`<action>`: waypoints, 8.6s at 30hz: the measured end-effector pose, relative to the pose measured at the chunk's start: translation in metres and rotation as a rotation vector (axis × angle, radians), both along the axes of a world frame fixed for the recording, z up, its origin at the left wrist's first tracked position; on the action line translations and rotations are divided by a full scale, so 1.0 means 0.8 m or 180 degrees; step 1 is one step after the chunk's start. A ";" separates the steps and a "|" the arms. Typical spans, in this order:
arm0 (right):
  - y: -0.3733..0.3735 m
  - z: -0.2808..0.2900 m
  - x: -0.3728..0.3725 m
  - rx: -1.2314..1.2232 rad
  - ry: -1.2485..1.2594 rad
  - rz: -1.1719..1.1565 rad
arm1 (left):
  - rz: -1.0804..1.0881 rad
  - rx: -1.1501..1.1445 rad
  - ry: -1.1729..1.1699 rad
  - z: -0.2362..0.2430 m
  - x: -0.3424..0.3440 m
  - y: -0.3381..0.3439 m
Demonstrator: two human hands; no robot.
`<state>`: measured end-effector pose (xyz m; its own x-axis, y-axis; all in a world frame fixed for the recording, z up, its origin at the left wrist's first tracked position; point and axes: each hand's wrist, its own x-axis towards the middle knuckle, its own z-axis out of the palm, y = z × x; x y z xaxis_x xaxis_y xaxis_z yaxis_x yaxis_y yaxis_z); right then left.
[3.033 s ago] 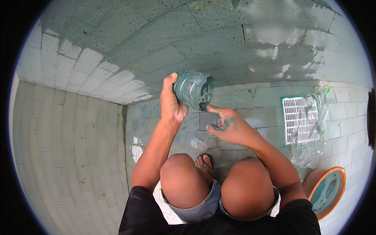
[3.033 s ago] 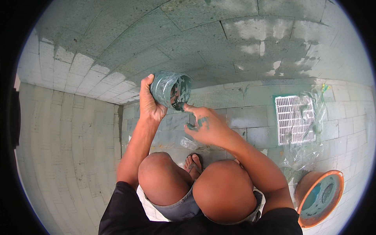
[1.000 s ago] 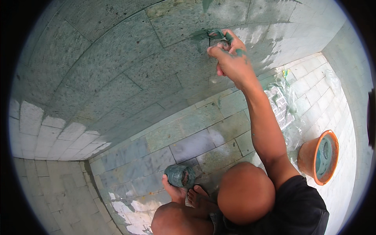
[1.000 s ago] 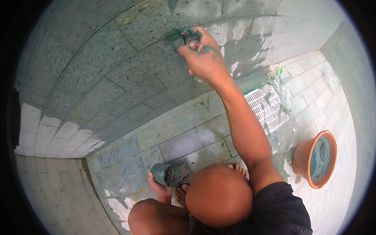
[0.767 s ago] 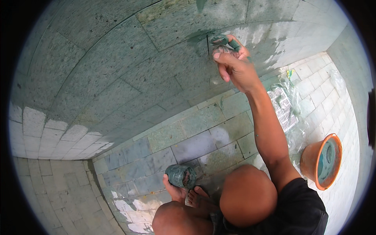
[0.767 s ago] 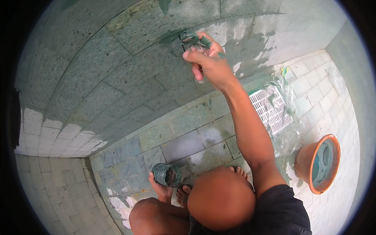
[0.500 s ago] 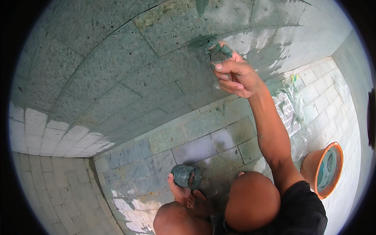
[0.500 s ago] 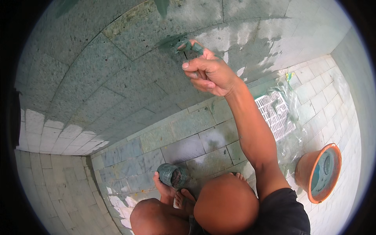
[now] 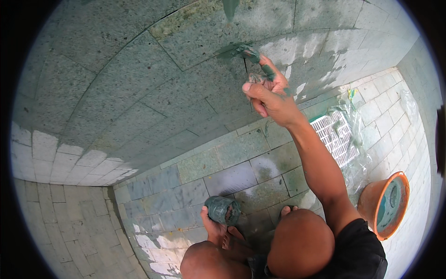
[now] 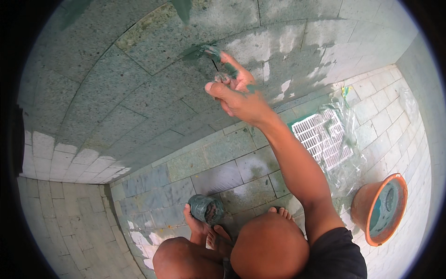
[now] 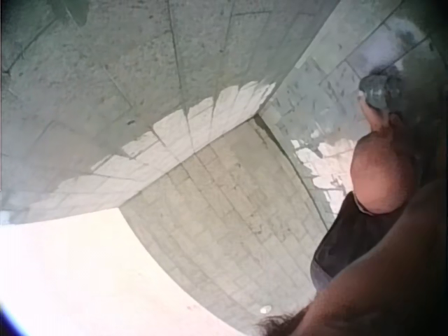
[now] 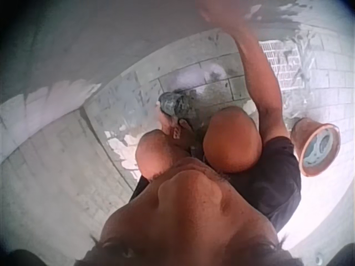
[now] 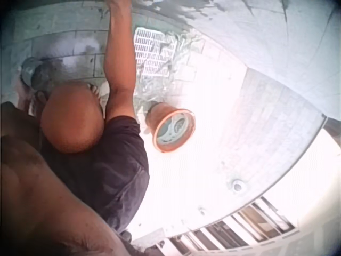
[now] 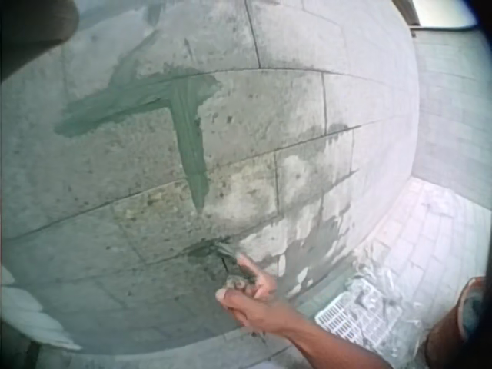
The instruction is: The person applies green grout to the joints and surfaces of a tiled wall by hand using their fingers.
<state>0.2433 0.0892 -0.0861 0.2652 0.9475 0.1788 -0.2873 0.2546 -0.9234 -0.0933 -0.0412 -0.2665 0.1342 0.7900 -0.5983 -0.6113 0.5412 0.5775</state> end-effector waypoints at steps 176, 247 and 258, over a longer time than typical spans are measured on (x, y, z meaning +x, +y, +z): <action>-0.018 -0.112 -0.014 -0.0885 -0.4046 -0.0990 | -0.0706 0.0078 -0.0386 0.128 0.054 0.122; -0.023 -0.047 -0.006 -0.0466 -0.3990 -0.1695 | -0.0596 0.0025 -0.0459 0.135 0.050 0.118; -0.022 -0.013 -0.025 -0.1621 -0.5231 -0.1466 | -0.0642 0.0069 -0.0555 0.131 0.048 0.120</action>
